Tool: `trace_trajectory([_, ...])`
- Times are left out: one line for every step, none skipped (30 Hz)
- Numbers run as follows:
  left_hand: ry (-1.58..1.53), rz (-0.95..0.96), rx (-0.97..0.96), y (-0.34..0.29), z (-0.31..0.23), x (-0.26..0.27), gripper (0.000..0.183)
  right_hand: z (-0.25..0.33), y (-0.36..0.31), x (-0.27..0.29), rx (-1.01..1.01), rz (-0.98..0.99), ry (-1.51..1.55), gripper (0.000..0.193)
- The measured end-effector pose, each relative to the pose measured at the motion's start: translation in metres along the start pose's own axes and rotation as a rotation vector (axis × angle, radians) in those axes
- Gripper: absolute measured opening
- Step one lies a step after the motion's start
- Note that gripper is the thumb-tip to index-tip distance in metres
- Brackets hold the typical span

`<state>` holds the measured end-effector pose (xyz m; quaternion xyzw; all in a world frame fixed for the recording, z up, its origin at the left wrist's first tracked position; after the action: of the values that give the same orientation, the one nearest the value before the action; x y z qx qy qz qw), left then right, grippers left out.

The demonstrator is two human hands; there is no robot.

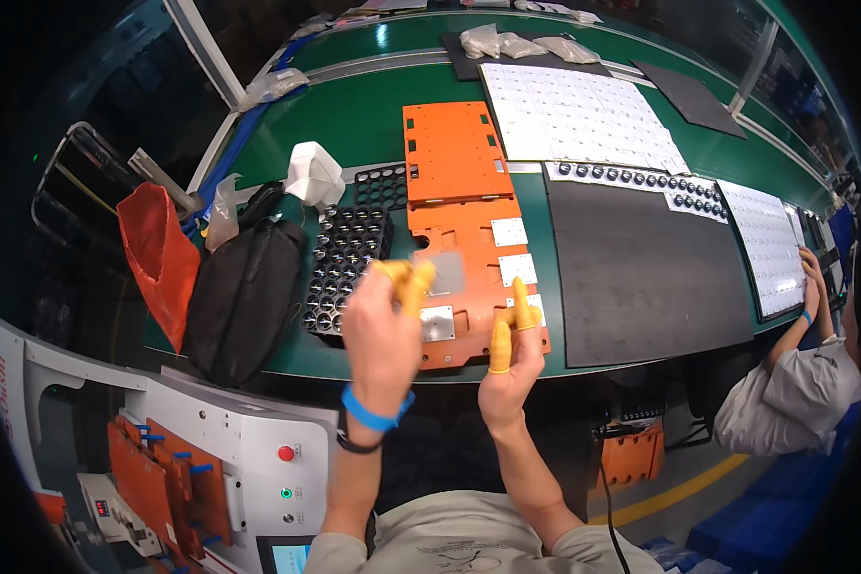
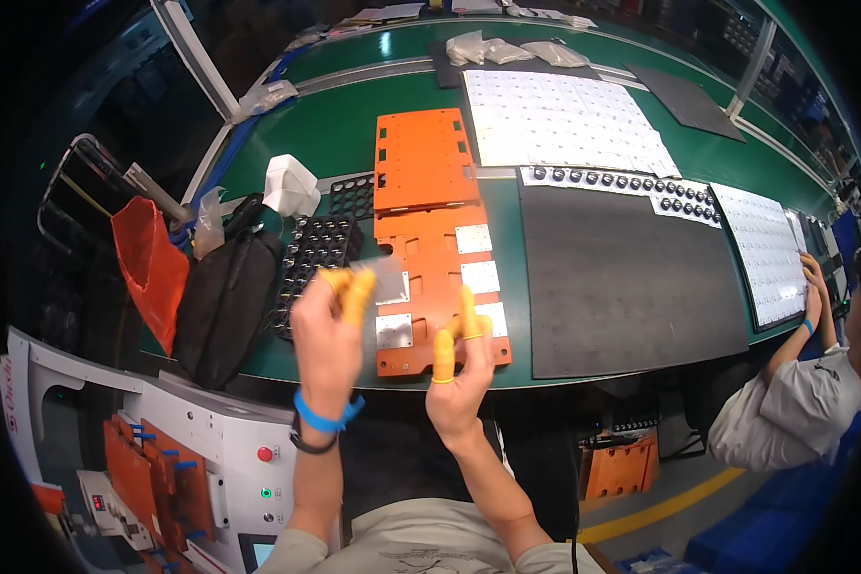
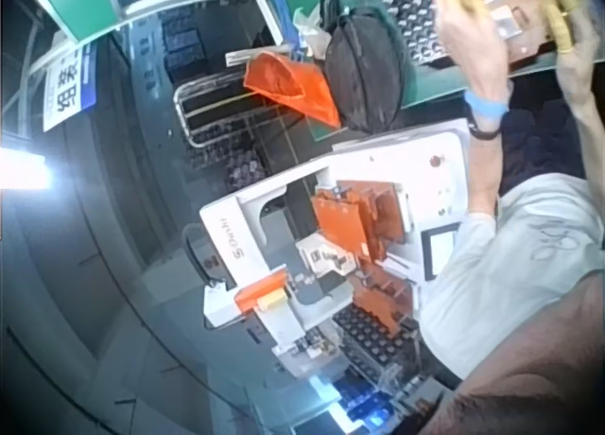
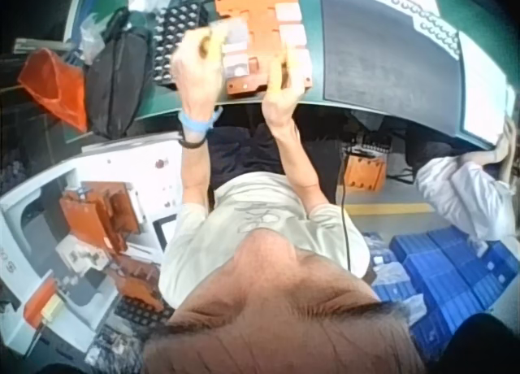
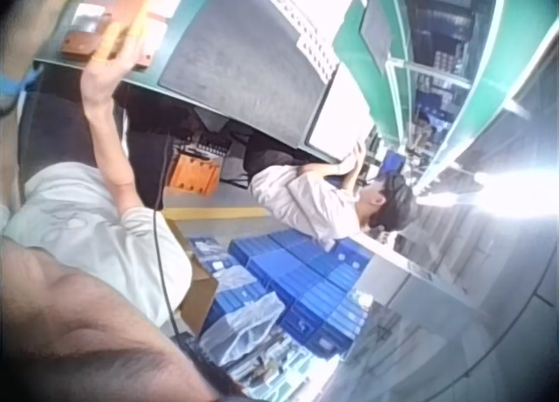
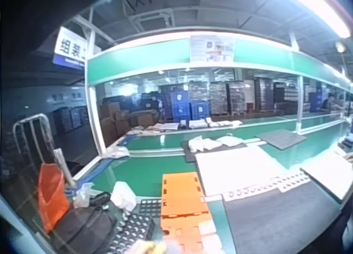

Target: The person places small white rectangular components into slots on an orange tray, then picks up the tray and places it into a white machine labeled 'Oushi'. The person then interacts with the machine's touchscreen interface.

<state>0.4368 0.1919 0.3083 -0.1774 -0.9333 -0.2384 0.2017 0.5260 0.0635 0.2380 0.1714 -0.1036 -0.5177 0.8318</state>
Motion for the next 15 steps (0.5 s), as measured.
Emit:
trace_trajectory([0.158,-0.002,-0.023,0.015,-0.002,0.004,0.023,-0.006,-0.001,0.003,-0.022,-0.027,0.006,0.043])
trace_trajectory([0.319,-0.007,-0.044,0.028,-0.004,0.007,0.026,-0.008,-0.001,0.003,-0.018,-0.04,0.009,0.043])
trace_trajectory([0.398,-0.032,-0.114,0.041,0.002,0.005,0.026,-0.008,0.0,0.002,-0.012,-0.048,0.015,0.043])
trace_trajectory([0.479,-0.056,-0.185,0.051,0.015,-0.001,0.026,-0.009,-0.001,0.001,-0.007,-0.057,0.021,0.043])
trace_trajectory([0.593,-0.039,-0.254,0.058,0.026,-0.008,0.026,-0.011,-0.003,-0.001,-0.008,-0.056,0.03,0.043])
trace_trajectory([0.657,0.021,-0.233,0.065,0.032,-0.018,0.023,-0.012,-0.004,-0.004,-0.005,-0.058,0.037,0.043])
trace_trajectory([0.721,0.082,-0.211,0.07,0.035,-0.027,0.021,-0.014,-0.006,-0.007,-0.002,-0.06,0.045,0.043])
trace_trajectory([0.782,0.145,-0.193,0.073,0.039,-0.036,0.018,-0.014,-0.006,-0.008,0.006,-0.045,0.026,0.043])
trace_trajectory([0.81,0.146,-0.207,0.075,0.042,-0.039,0.016,-0.014,-0.007,-0.009,0.015,-0.03,0.007,0.043])
trace_trajectory([0.838,0.146,-0.221,0.077,0.045,-0.042,0.015,-0.014,-0.007,-0.01,0.024,-0.015,-0.011,0.043])
trace_trajectory([0.865,0.152,-0.235,0.077,0.047,-0.047,0.013,-0.018,-0.007,-0.01,0.015,-0.013,0.013,0.043])
trace_trajectory([0.867,0.155,-0.235,0.077,0.049,-0.05,0.012,-0.018,-0.007,-0.009,0.016,-0.018,0.025,0.043])
trace_trajectory([0.87,0.157,-0.235,0.077,0.05,-0.053,0.011,-0.018,-0.006,-0.009,0.018,-0.023,0.037,0.043])
trace_trajectory([0.873,0.164,-0.232,0.075,0.052,-0.055,0.011,-0.018,-0.007,-0.008,0.015,-0.026,0.047,0.042])
trace_trajectory([0.87,0.193,-0.211,0.074,0.054,-0.058,0.01,-0.018,-0.006,-0.008,0.013,-0.018,0.043,0.042])
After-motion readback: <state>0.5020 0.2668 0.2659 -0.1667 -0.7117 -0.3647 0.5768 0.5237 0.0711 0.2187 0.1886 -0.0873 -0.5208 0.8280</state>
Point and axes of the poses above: each hand's wrist, its own y-axis towards the middle knuckle, its own x-axis out of the back of the hand, z = x × y, the point moved 4 cm from there along y, towards the middle knuckle, and after that the axes turned 3 degrees about -y, right-handed, at the moved point
